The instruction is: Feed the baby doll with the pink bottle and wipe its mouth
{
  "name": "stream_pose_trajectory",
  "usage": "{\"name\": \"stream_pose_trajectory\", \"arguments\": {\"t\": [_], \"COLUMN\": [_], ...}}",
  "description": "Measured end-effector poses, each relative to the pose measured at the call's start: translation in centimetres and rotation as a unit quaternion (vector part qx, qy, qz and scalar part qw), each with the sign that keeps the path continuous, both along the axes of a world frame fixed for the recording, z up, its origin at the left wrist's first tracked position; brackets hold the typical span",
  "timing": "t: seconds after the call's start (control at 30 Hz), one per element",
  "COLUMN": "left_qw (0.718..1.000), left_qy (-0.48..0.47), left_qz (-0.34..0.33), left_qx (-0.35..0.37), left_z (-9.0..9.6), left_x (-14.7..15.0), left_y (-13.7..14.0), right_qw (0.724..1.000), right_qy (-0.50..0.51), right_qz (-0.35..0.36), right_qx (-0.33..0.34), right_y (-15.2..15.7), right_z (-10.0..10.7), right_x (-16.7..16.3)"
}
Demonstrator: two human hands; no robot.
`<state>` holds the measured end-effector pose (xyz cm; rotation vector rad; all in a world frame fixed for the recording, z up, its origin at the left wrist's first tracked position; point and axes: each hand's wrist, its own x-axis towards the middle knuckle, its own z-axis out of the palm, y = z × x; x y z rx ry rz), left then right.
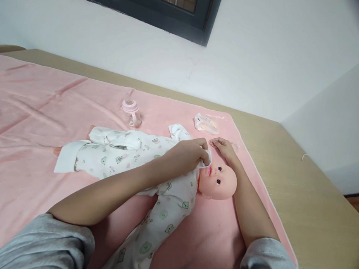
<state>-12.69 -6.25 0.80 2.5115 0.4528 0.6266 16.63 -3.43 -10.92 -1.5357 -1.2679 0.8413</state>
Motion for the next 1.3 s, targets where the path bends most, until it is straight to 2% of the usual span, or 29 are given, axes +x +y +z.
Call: {"name": "stream_pose_trajectory", "arguments": {"t": [0.37, 0.57, 1.0, 1.3], "left_qw": [1.0, 0.999, 0.997, 0.999], "left_qy": [0.005, -0.034, -0.063, -0.042], "left_qz": [0.01, 0.008, -0.046, -0.025], "left_qx": [0.01, 0.002, -0.011, -0.007], "left_z": [-0.1, 0.2, -0.5, 0.0], "left_x": [0.1, 0.0, 0.6, 0.6], "left_y": [0.0, -0.3, -1.0, -1.1], "right_qw": [1.0, 1.0, 1.0, 1.0], "right_qy": [0.014, 0.023, 0.004, -0.002], "right_qz": [-0.004, -0.005, -0.001, 0.002], "right_qx": [-0.002, -0.005, 0.003, 0.0], "right_y": [0.1, 0.1, 0.2, 0.2], "right_z": [-0.2, -0.1, -0.2, -0.2], "right_x": [0.1, 0.0, 0.1, 0.1]}}
